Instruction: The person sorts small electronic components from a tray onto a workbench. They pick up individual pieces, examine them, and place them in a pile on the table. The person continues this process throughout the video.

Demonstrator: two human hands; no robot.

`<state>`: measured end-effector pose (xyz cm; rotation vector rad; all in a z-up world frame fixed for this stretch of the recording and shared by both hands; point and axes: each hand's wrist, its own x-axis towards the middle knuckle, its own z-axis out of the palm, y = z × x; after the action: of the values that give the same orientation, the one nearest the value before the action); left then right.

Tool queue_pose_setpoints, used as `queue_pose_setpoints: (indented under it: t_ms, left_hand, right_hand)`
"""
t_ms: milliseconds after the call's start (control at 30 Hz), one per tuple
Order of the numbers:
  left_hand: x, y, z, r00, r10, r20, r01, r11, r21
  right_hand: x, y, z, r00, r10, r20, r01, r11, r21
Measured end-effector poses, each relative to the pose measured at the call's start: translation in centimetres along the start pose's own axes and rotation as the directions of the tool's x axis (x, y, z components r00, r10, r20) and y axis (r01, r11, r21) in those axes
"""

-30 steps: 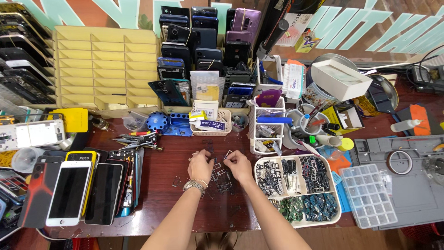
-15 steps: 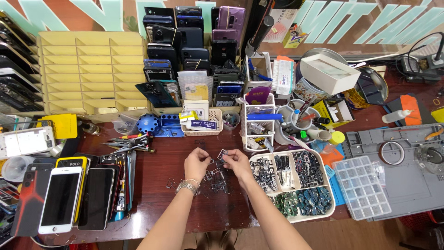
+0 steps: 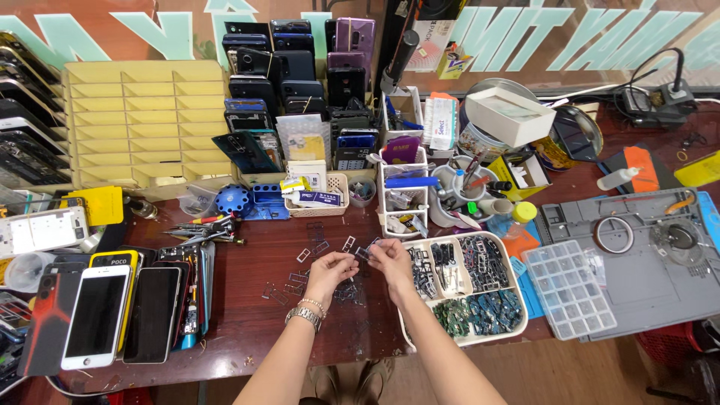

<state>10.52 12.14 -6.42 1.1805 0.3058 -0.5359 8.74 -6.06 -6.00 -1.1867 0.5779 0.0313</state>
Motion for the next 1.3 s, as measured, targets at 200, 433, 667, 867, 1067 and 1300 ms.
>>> queue_pose_setpoints:
  t_ms: [200,433,667,867,1067,1300]
  left_hand:
    - [-0.2,-1.9,0.2,0.986,-0.008,-0.166,0.014,0.999,0.033]
    - [-1.9,-1.2,2.0,0.991,-0.085,-0.101,0.08,0.996,-0.045]
    - [-2.4,-1.2,6.0,0.995,-0.097,-0.013,0.097,0.995,-0.015]
    - [-1.2,-4.2,11.0,0.993,-0.092,0.076,0.09,0.995,0.034]
    - [0.5,-7.2,17.2,0.982,-0.144,0.125,0.127,0.982,0.137]
    - [1.3,-9.6,22.4,0.991,-0.084,0.104,0.07,0.989,0.133]
  right_hand:
    - [-2.2,-1.4,-1.9,0.99,-0.139,0.039,0.143,0.906,-0.399]
    - [-3.7,-2.3,-3.0,0.983,0.031,0.183,0.023,0.958,-0.285]
    - [-5.5,-2.8,-5.7,0.986,0.039,0.164,0.016,0.947,-0.32]
    - [-5.4,-3.3,-10.9,0.989,-0.072,0.133,0.105,0.959,-0.263]
    - [-5.5,-5.2,-17.1,0.999,-0.028,0.023,0.034,0.955,-0.296]
    - [-3.8,-7.8,-22.9,0.916,-0.356,-0.185,0.153,0.736,-0.66]
